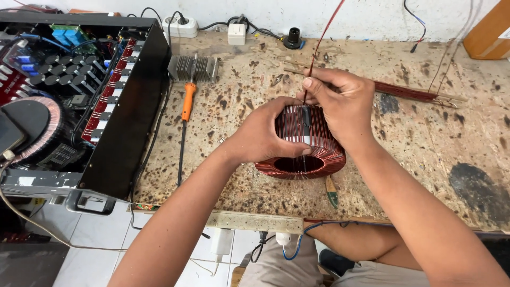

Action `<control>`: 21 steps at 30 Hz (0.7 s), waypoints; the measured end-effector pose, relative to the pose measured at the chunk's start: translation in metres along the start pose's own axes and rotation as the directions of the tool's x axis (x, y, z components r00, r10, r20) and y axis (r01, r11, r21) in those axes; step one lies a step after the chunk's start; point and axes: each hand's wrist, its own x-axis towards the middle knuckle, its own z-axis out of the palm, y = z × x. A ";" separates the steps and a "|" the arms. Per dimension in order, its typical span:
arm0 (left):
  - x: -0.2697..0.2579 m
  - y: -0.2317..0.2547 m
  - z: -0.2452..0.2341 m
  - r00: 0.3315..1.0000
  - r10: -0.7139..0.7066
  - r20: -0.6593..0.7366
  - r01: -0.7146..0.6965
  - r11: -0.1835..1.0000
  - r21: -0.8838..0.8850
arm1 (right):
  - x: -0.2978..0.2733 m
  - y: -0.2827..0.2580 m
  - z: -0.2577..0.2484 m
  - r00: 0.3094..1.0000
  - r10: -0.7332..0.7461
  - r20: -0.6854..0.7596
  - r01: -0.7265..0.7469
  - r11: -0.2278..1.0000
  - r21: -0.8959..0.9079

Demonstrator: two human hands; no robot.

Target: Manually winding copper wire around a toroidal transformer core using a wooden shuttle on a workbench.

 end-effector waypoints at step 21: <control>-0.009 -0.006 0.023 0.974 0.207 -0.088 -0.159 0.912 0.377 | -0.033 -0.013 -0.003 0.889 -0.457 0.020 0.457 0.885 -0.093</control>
